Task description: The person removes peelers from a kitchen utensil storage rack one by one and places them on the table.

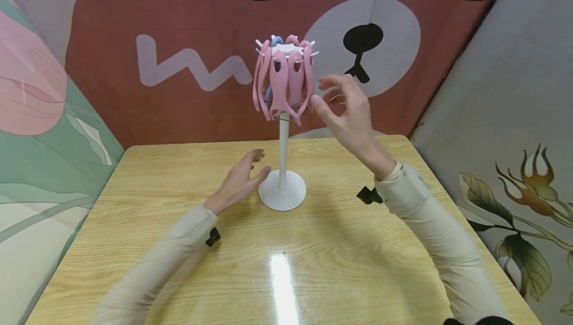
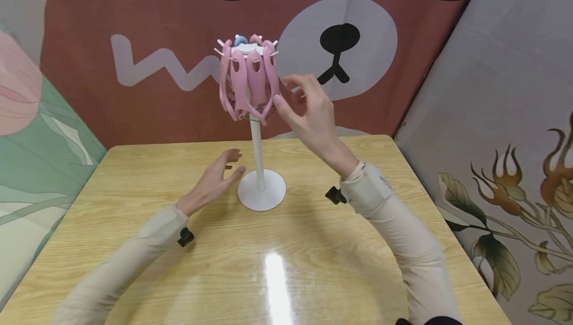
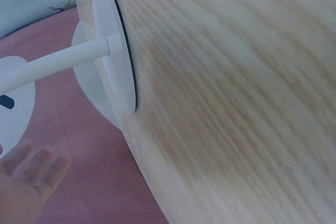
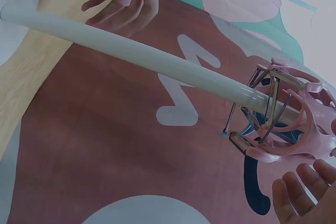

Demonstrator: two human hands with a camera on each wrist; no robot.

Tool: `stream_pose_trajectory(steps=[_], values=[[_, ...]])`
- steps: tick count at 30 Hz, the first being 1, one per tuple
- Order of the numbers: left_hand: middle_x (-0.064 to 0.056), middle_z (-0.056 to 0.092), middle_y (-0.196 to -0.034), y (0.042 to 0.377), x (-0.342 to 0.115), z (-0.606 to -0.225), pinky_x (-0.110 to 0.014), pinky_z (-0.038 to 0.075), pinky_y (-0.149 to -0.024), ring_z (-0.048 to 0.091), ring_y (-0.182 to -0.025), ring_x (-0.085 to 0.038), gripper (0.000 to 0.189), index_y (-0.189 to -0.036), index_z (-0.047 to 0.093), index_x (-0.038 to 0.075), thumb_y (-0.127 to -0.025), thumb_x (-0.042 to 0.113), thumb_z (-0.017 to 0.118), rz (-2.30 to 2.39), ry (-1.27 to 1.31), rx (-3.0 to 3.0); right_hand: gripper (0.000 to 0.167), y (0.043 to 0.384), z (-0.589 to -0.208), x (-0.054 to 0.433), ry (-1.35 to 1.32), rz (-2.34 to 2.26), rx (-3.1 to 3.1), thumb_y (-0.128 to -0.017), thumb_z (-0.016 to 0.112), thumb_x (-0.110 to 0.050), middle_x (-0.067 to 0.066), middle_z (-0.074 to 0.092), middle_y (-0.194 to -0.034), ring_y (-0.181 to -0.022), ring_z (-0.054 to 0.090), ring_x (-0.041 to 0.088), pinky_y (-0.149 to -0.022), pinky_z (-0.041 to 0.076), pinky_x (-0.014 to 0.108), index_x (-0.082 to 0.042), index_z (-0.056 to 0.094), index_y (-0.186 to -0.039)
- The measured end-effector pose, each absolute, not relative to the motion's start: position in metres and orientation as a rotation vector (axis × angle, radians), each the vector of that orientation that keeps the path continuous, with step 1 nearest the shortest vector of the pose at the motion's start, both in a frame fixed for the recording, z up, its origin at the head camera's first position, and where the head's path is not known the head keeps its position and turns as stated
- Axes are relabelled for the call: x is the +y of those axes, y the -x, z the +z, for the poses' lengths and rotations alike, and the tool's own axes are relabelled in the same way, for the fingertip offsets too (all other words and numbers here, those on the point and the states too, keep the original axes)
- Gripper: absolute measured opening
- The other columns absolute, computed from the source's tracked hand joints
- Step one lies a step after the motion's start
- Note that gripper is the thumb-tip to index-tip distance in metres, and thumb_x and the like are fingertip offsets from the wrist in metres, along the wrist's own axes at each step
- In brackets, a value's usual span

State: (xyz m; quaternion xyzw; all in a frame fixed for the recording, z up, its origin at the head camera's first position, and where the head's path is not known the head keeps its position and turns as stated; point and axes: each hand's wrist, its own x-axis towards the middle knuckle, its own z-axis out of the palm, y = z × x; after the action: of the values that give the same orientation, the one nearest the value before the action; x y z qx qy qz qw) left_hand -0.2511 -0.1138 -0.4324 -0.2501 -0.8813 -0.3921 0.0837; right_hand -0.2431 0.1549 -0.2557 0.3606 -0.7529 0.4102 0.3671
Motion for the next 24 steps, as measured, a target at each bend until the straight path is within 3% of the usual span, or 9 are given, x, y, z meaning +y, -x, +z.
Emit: stream_pose_trajectory(steps=[11,24], values=[[-0.011,0.049,-0.144,0.254,-0.094,-0.434,-0.045,0.047,-0.098,0.052,-0.125,-0.029,0.070,-0.148,0.038,0.007,-0.099,0.057,0.048,-1.160,0.712,-2.646,0.035,0.242,-0.256,0.150,-0.880,1.083,-1.986,-0.092,0.068,-0.013,0.017,0.058,-0.109,-0.084,0.059,0.021,-0.076,0.051,0.035,0.002,0.060,-0.123],[-0.016,0.048,-0.141,0.255,-0.078,-0.435,-0.042,0.048,-0.099,0.053,-0.124,-0.031,0.065,-0.148,0.032,0.003,-0.100,0.037,0.059,-1.343,0.770,-2.555,0.034,0.242,-0.251,0.145,-0.837,1.038,-2.015,-0.093,0.070,-0.018,0.016,0.058,-0.100,-0.081,0.058,0.019,-0.073,0.051,0.033,0.003,0.062,-0.119]])
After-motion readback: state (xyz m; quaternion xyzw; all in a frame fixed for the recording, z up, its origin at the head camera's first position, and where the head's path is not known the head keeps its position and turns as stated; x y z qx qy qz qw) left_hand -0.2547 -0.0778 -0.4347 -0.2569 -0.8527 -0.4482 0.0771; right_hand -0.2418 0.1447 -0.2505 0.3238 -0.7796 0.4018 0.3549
